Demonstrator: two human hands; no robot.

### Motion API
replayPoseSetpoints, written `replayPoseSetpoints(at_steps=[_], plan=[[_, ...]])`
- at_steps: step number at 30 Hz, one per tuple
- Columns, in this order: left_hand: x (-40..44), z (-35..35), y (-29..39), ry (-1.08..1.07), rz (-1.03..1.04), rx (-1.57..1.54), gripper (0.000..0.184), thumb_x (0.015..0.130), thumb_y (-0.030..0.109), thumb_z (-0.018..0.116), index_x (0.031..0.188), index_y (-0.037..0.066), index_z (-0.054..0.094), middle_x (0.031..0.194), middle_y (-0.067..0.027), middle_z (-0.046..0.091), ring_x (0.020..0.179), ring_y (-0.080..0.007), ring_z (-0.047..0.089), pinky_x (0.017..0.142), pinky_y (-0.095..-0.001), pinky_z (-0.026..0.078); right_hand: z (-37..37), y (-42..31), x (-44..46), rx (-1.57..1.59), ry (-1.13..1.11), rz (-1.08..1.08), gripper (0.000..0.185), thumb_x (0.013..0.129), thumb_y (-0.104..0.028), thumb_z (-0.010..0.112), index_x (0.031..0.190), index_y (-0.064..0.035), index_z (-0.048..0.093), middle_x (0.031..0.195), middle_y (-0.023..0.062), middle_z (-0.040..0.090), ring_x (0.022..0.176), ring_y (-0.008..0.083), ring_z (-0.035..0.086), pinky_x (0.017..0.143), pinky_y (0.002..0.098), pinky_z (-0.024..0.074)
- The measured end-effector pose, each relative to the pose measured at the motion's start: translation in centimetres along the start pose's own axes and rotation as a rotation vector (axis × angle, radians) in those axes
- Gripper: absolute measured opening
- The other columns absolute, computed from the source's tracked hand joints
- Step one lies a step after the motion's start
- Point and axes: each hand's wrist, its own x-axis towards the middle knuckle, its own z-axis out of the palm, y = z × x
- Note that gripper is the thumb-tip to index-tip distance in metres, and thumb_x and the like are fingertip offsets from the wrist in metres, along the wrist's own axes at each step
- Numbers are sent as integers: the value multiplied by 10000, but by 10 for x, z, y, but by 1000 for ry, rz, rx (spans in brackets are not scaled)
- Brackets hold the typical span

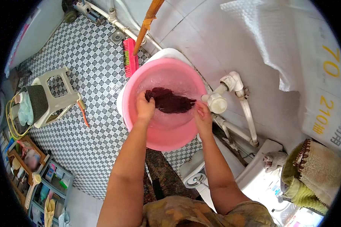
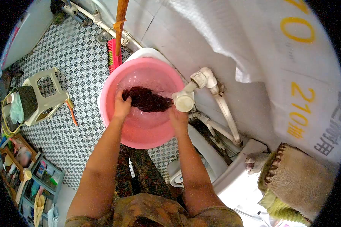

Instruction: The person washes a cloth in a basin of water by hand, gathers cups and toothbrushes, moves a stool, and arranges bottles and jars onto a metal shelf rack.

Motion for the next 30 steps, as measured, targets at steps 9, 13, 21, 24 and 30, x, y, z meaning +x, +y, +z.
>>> replayPoseSetpoints(at_steps=[9, 13, 21, 24, 30], plan=[[-26, 7, 49, -217, 87, 811, 507, 662, 37, 563, 1142, 161, 457, 1154, -145, 417, 1076, -311, 397, 913, -394, 342, -74, -143, -20, 201, 431, -239, 387, 682, 19, 485, 1068, -1, 474, 1088, 138, 448, 941, 239, 466, 795, 340, 412], [-26, 7, 42, -338, 124, 704, 459, 661, 37, 574, 1106, 107, 485, 1091, -157, 464, 1006, -337, 450, 876, -376, 381, -96, -167, 1, -410, 102, -549, 424, 659, -9, 552, 1076, -16, 477, 1094, 153, 452, 967, 282, 453, 823, 370, 387], [-70, -15, 72, -184, 163, 343, 391, 638, 13, 574, 1020, 59, 509, 971, -184, 489, 884, -348, 509, 777, -388, 422, -118, -175, 16, -580, -104, -675, 510, 621, -185, 667, 1061, -18, 469, 1016, 135, 476, 946, 304, 464, 814, 383, 376], [-85, -24, 92, -195, 248, 286, 375, 629, 1, 571, 996, 55, 516, 939, -182, 499, 868, -350, 511, 752, -385, 426, -116, -177, 15, -675, -65, -664, 453, 615, -227, 676, 974, -28, 482, 915, 125, 476, 854, 301, 495, 730, 389, 401], [-112, -35, 120, -254, 304, 243, 359, 612, -9, 571, 964, 51, 528, 905, -174, 512, 856, -346, 513, 735, -375, 429, -104, -164, 15, -727, 107, -650, 390, 610, -301, 688, 826, -59, 472, 815, 112, 463, 680, 295, 512, 597, 391, 410]])
